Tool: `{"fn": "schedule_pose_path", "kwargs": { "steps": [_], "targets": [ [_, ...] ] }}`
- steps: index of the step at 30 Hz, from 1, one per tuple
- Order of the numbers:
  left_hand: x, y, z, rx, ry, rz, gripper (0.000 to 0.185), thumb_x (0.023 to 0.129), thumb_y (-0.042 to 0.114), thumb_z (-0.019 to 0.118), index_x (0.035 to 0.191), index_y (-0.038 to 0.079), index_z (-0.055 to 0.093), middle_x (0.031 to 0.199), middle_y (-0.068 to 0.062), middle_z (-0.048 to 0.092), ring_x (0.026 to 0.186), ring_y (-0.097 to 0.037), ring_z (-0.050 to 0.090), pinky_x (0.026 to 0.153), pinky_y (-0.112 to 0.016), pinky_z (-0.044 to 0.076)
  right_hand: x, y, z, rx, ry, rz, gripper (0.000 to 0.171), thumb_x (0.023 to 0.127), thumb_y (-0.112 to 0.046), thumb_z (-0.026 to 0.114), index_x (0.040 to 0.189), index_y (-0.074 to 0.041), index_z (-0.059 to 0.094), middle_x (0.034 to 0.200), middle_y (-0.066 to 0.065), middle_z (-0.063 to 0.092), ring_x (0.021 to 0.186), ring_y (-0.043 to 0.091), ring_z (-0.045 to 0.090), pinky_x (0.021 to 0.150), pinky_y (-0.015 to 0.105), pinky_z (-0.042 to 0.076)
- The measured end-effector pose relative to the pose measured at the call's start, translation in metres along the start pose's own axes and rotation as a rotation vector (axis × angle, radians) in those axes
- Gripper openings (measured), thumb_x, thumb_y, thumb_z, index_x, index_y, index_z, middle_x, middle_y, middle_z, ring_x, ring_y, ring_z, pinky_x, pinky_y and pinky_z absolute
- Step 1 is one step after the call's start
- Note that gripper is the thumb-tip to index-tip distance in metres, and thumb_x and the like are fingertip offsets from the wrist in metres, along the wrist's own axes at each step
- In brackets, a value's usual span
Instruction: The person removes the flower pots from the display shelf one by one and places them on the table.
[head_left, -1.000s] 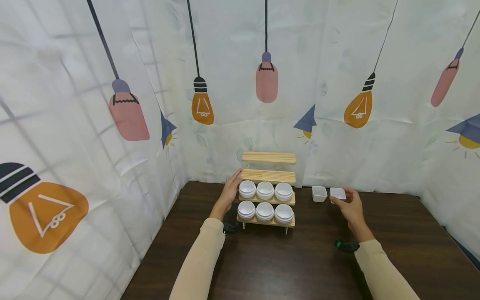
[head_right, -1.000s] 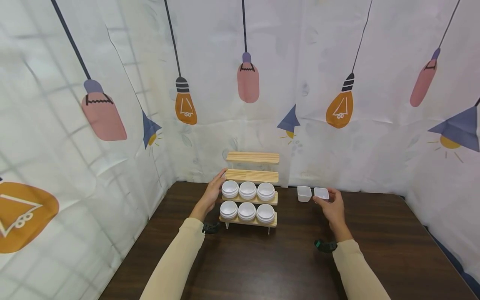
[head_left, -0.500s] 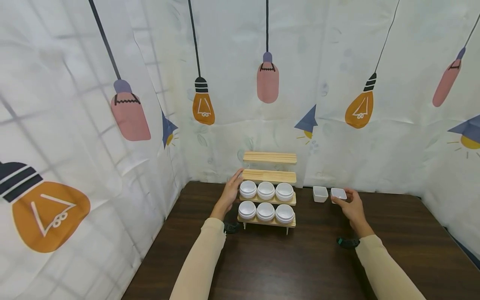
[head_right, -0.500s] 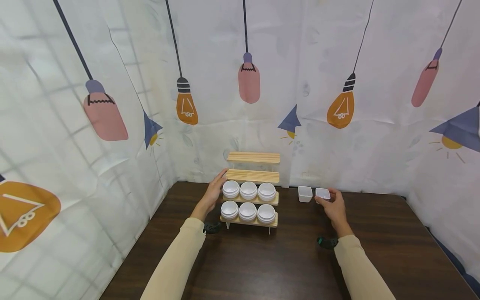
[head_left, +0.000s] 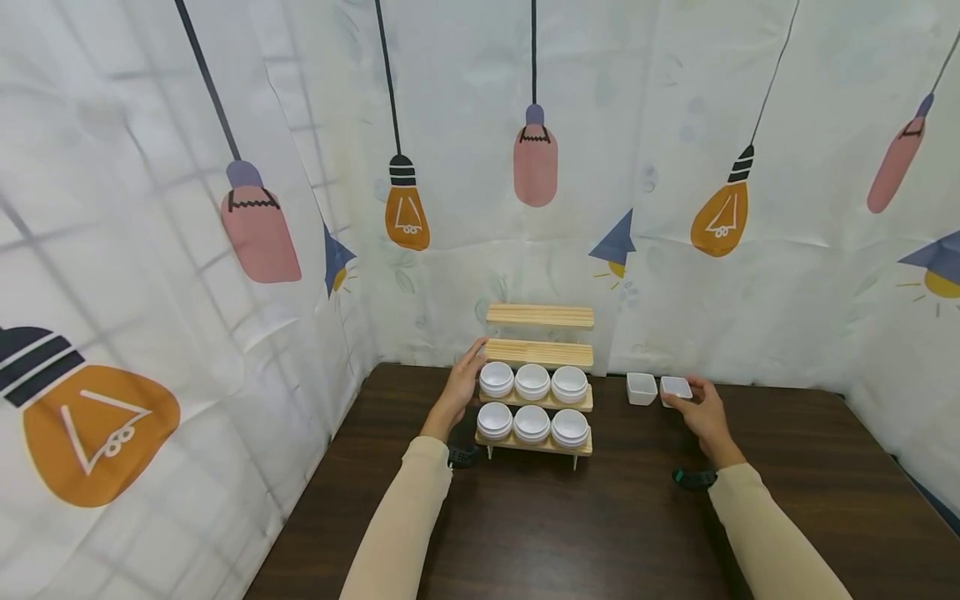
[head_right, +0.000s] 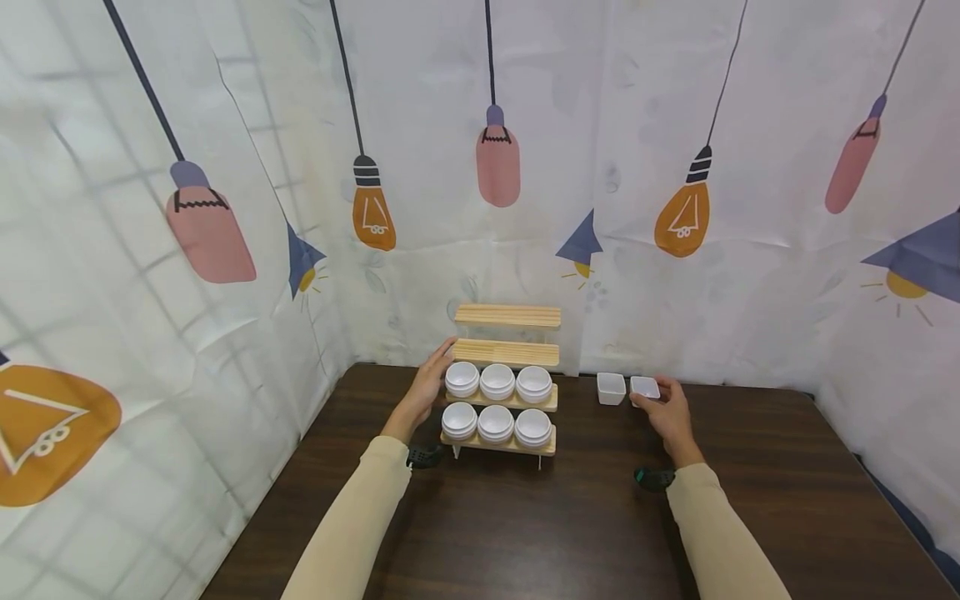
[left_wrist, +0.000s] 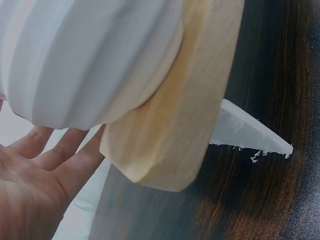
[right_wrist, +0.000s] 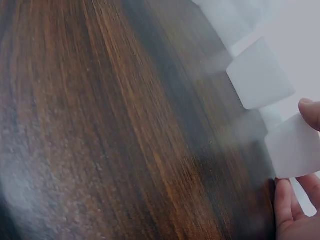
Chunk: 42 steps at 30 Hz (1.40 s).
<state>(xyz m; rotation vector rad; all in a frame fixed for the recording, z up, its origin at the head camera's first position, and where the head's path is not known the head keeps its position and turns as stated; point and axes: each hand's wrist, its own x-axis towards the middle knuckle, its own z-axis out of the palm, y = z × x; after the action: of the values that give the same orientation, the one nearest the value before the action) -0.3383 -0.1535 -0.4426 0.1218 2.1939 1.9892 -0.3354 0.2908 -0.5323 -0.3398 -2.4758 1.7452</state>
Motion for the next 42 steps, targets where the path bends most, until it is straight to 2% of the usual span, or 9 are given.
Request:
{"fn": "schedule_pose_path", "kwargs": {
  "steps": [4, 11, 14, 18, 22, 26, 29, 37, 42],
  "targets": [
    [-0.001, 0.001, 0.0, 0.007, -0.003, 0.0, 0.05, 0.113, 0.034, 0.037, 0.162, 0.033, 0.03, 0.151, -0.02, 0.05, 0.084, -0.016, 0.06, 0.063, -0.043, 0.047, 0.002, 0.002, -0.001, -0.006, -0.008, -0.007, 0.081, 0.099, -0.034, 0.069, 0.158, 0.001, 0.025, 0.155, 0.032, 0.036, 0.126, 0.037, 0.046, 0.091, 0.036, 0.042],
    [0.001, 0.0, 0.0, 0.004, -0.006, -0.001, 0.052, 0.112, 0.033, 0.038, 0.163, 0.03, 0.029, 0.139, -0.02, 0.056, 0.08, -0.016, 0.057, 0.061, -0.043, 0.046, 0.005, 0.004, -0.001, -0.007, -0.019, 0.002, 0.084, 0.098, -0.034, 0.07, 0.158, 0.001, 0.023, 0.157, 0.032, 0.035, 0.132, 0.04, 0.043, 0.099, 0.044, 0.042],
    [0.001, -0.001, 0.0, 0.003, -0.006, 0.001, 0.052, 0.113, 0.033, 0.038, 0.163, 0.028, 0.029, 0.143, -0.019, 0.054, 0.08, -0.016, 0.057, 0.061, -0.043, 0.047, 0.006, 0.003, 0.0, -0.013, -0.02, -0.002, 0.084, 0.098, -0.032, 0.07, 0.158, 0.002, 0.023, 0.156, 0.032, 0.036, 0.132, 0.039, 0.044, 0.096, 0.039, 0.043],
    [0.001, 0.0, 0.0, 0.008, -0.006, 0.0, 0.052, 0.112, 0.034, 0.038, 0.163, 0.03, 0.028, 0.154, -0.021, 0.047, 0.092, -0.019, 0.062, 0.068, -0.046, 0.053, 0.006, 0.002, 0.0, -0.025, -0.017, -0.009, 0.083, 0.098, -0.032, 0.07, 0.158, 0.003, 0.024, 0.154, 0.032, 0.038, 0.13, 0.038, 0.045, 0.093, 0.036, 0.043],
    [0.001, 0.001, 0.0, 0.022, -0.001, -0.001, 0.052, 0.112, 0.036, 0.038, 0.163, 0.032, 0.029, 0.152, -0.02, 0.049, 0.095, -0.02, 0.062, 0.068, -0.042, 0.054, 0.006, 0.002, 0.0, -0.044, -0.006, -0.014, 0.08, 0.099, -0.031, 0.07, 0.157, 0.003, 0.026, 0.154, 0.033, 0.039, 0.127, 0.038, 0.047, 0.087, 0.031, 0.044],
    [0.001, 0.0, 0.0, 0.023, 0.0, -0.005, 0.051, 0.112, 0.035, 0.039, 0.162, 0.033, 0.03, 0.143, -0.021, 0.054, 0.086, -0.018, 0.06, 0.062, -0.038, 0.049, 0.006, 0.002, -0.001, -0.058, -0.011, -0.019, 0.078, 0.1, -0.03, 0.069, 0.157, 0.002, 0.027, 0.154, 0.032, 0.039, 0.126, 0.037, 0.049, 0.082, 0.025, 0.043],
    [0.002, -0.001, 0.0, 0.019, 0.005, -0.005, 0.051, 0.112, 0.035, 0.039, 0.162, 0.032, 0.031, 0.138, -0.021, 0.057, 0.082, -0.017, 0.059, 0.059, -0.037, 0.046, 0.006, 0.002, -0.001, -0.06, -0.013, -0.019, 0.079, 0.1, -0.03, 0.068, 0.158, 0.002, 0.025, 0.155, 0.033, 0.038, 0.127, 0.039, 0.048, 0.085, 0.029, 0.044],
    [0.003, -0.002, 0.001, 0.015, 0.014, -0.001, 0.05, 0.112, 0.035, 0.039, 0.162, 0.032, 0.032, 0.153, -0.019, 0.049, 0.095, -0.021, 0.06, 0.064, -0.038, 0.051, 0.005, 0.001, 0.001, -0.048, -0.024, -0.015, 0.081, 0.1, -0.029, 0.067, 0.159, 0.002, 0.022, 0.157, 0.033, 0.035, 0.133, 0.043, 0.044, 0.1, 0.047, 0.043],
    [0.011, -0.011, -0.001, 0.016, 0.017, -0.001, 0.05, 0.112, 0.036, 0.039, 0.161, 0.035, 0.032, 0.149, -0.02, 0.052, 0.091, -0.02, 0.061, 0.061, -0.038, 0.05, 0.005, 0.0, 0.002, -0.048, -0.019, 0.0, 0.081, 0.099, -0.03, 0.068, 0.16, 0.001, 0.022, 0.158, 0.034, 0.034, 0.135, 0.044, 0.043, 0.104, 0.05, 0.042]
  ]
}}
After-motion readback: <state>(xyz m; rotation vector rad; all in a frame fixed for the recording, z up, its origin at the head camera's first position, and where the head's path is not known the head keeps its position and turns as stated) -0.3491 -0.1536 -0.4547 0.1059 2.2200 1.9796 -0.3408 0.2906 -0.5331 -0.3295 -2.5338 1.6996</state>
